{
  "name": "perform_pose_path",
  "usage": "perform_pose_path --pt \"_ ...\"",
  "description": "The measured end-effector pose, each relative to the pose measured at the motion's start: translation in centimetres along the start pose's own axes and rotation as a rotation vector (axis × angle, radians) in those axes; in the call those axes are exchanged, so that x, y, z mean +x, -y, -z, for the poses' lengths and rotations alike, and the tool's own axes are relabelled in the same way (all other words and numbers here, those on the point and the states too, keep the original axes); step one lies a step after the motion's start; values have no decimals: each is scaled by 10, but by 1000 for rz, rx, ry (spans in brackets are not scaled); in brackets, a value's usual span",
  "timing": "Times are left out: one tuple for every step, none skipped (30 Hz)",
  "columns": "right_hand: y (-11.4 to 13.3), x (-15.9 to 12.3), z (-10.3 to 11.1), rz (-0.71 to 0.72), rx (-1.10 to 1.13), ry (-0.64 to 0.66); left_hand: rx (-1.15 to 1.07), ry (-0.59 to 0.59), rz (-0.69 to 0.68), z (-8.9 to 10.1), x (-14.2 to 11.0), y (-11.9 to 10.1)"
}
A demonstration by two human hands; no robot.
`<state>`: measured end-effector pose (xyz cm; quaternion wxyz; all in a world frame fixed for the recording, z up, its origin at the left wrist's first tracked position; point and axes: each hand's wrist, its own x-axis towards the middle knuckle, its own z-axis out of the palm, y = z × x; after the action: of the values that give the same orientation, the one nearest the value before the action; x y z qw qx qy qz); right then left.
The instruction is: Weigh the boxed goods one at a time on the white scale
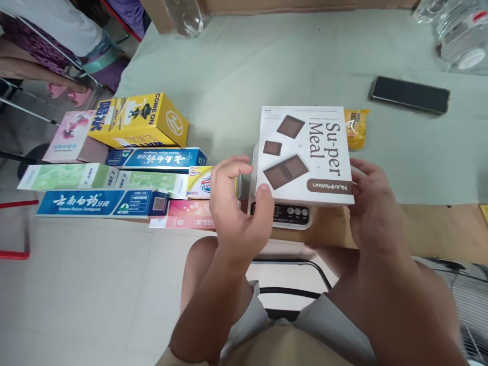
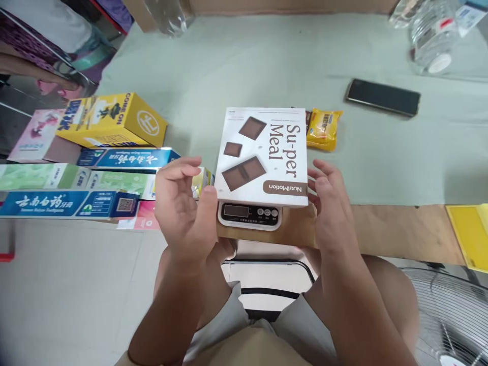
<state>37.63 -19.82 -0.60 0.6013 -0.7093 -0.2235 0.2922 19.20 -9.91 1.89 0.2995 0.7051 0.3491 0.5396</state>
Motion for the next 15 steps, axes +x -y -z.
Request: perform_pose_path --pt "0 2 -1 -37 21 -3 2 10 -2 2 1 1" --pt "1 3 -2 -70 46 -6 14 27 -3 3 2 2" --pt "2 4 -4 -93 74 -12 33 52 2 4 2 3" --pt "3 4 -7 -97 102 -20 55 78 7 5 2 5" --pt "4 4 -10 -93 128 -18 78 100 12 5 2 7" --pt "5 3 -13 -83 149 -9 98 115 17 4 2 8" --pt "6 2 -16 -74 163 8 112 122 19 4 2 10" --pt "7 0 -19 -65 170 24 123 115 21 3 2 11" --pt "8 -1 -22 -63 171 40 131 94 23 3 3 12" --pt "9 -2 -24 -68 171 49 127 62 21 3 5 11" --pt "9 -2 -25 -77 178 54 105 23 6 4 6 9" --pt "9 -2 -26 -82 192 47 55 -21 -40 7 8 4" --pt "8 -1 -26 -81 208 31 -6 -24 -79 10 9 -2" --pt "7 0 -25 -76 221 10 -69 -1 -96 15 9 -10" --pt "5 2 -25 -65 229 -7 -139 30 -134 21 7 -19"
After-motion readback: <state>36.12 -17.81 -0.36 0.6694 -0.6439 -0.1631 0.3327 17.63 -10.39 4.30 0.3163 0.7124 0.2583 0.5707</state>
